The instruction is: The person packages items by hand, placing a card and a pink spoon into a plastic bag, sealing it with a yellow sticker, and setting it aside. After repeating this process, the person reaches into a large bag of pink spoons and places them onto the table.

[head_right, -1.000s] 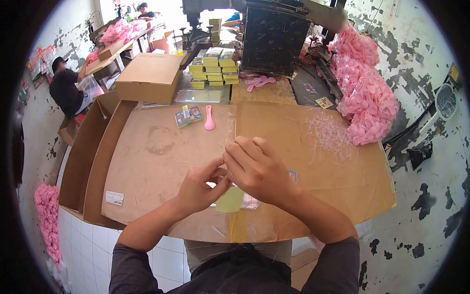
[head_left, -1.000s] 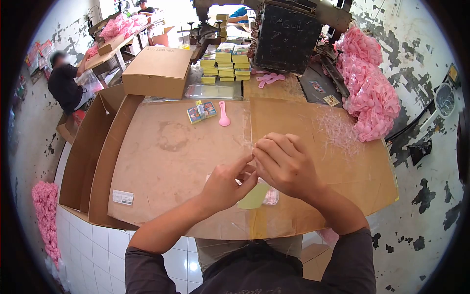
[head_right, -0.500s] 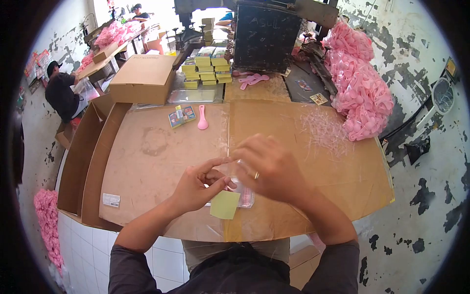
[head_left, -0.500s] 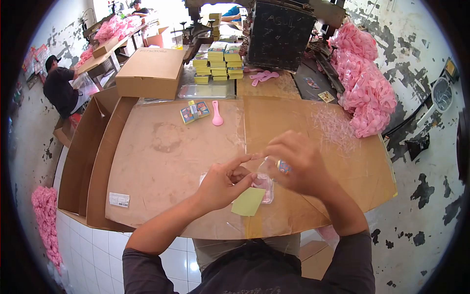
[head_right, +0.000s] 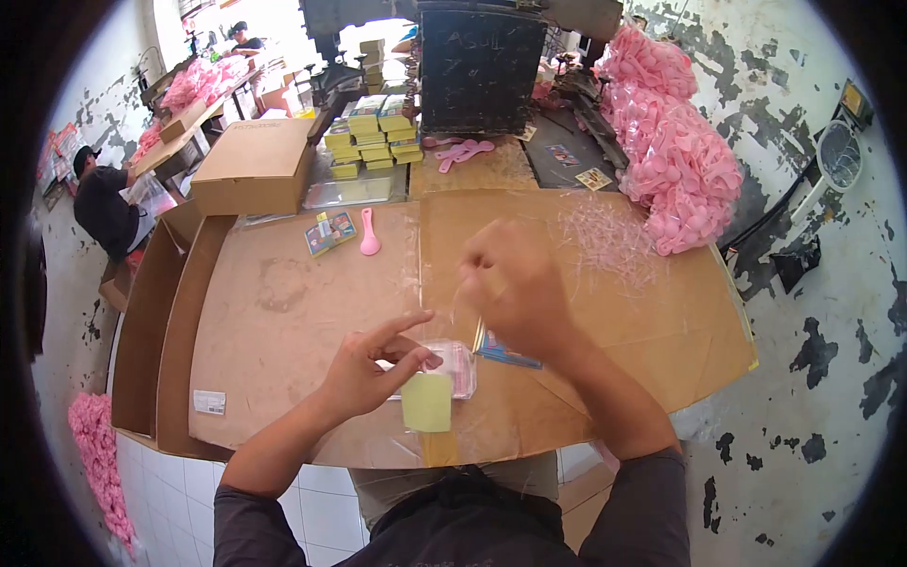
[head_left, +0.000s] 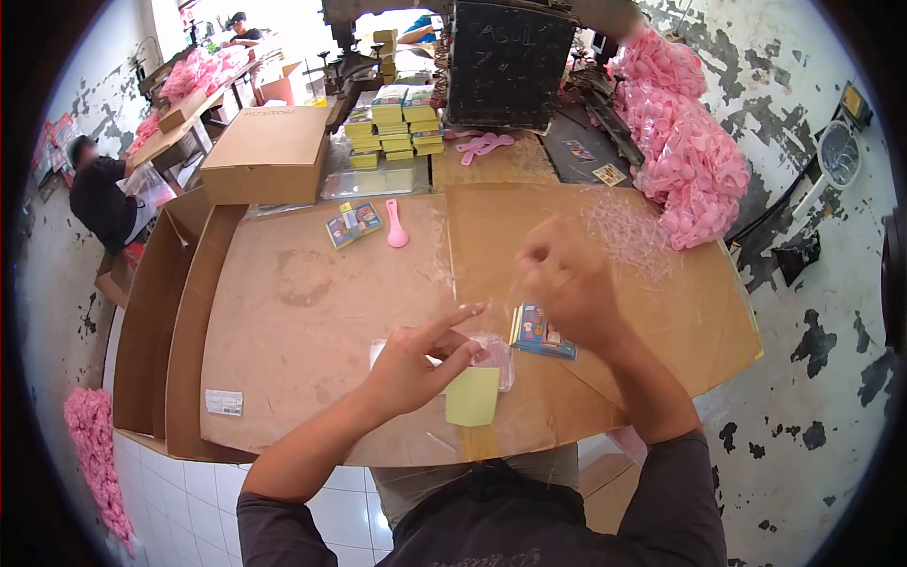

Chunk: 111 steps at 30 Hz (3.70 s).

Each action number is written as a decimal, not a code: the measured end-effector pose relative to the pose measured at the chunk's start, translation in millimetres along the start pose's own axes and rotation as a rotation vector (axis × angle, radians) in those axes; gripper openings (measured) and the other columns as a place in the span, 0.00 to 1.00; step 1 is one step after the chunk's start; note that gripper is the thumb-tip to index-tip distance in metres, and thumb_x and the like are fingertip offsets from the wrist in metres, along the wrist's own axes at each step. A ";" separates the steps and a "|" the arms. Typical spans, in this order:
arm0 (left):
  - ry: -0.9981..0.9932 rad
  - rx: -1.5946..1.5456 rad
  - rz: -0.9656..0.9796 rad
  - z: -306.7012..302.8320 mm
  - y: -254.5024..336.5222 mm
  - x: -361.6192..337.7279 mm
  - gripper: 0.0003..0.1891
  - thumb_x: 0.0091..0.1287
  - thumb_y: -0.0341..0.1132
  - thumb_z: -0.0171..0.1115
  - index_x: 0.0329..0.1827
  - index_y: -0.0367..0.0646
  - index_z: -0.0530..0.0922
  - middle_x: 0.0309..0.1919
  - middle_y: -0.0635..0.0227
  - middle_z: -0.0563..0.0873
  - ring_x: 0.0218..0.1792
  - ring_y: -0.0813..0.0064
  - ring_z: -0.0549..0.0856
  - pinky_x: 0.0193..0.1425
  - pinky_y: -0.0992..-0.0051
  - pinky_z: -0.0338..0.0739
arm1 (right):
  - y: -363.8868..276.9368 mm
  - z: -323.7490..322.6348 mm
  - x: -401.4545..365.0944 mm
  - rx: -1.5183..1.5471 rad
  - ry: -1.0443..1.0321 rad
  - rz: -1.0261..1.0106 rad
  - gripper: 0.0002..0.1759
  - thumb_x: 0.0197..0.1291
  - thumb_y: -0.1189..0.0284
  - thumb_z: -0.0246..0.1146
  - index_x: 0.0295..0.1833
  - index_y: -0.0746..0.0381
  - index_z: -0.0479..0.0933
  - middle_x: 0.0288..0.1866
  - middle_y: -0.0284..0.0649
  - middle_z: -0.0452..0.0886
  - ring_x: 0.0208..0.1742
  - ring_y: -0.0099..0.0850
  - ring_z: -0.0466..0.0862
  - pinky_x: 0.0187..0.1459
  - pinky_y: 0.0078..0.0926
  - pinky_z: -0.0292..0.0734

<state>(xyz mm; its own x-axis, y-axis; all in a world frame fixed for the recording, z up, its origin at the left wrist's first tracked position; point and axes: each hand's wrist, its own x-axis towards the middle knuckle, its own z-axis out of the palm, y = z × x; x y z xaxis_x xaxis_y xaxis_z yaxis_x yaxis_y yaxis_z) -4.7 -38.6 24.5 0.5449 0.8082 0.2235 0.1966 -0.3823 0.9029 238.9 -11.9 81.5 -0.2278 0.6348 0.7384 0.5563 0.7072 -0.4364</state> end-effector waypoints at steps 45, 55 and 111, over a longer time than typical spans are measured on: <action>0.228 -0.404 -0.128 4.0 -29.2 14.3 0.12 0.78 0.25 0.64 0.60 0.31 0.86 0.49 0.60 0.93 0.50 0.77 0.90 0.58 0.75 0.86 | 43.0 29.1 -56.8 0.932 -0.387 0.728 0.09 0.73 0.78 0.67 0.55 0.68 0.86 0.47 0.34 0.88 0.47 0.20 0.86 0.51 0.20 0.82; 0.059 -0.298 0.010 -7.9 -35.7 14.2 0.13 0.78 0.27 0.63 0.61 0.34 0.87 0.53 0.61 0.93 0.53 0.76 0.89 0.61 0.74 0.84 | 48.4 22.7 -54.4 0.874 -0.415 0.550 0.11 0.72 0.82 0.62 0.53 0.68 0.88 0.47 0.35 0.84 0.47 0.23 0.84 0.52 0.22 0.78; 0.052 0.506 0.016 -38.9 -12.5 -10.6 0.21 0.67 0.35 0.74 0.63 0.41 0.84 0.58 0.61 0.86 0.57 0.65 0.86 0.61 0.66 0.80 | 73.8 -45.4 -65.7 0.143 -0.641 0.621 0.14 0.61 0.74 0.74 0.51 0.68 0.84 0.42 0.41 0.85 0.45 0.32 0.85 0.49 0.33 0.82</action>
<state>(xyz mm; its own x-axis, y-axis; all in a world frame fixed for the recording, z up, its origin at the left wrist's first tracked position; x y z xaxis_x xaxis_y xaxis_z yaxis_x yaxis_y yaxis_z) -44.6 -25.0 25.1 0.5122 0.8167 0.2658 0.5659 -0.5538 0.6108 331.2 -15.5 24.1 -0.3456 0.9364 -0.0610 0.6324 0.1844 -0.7523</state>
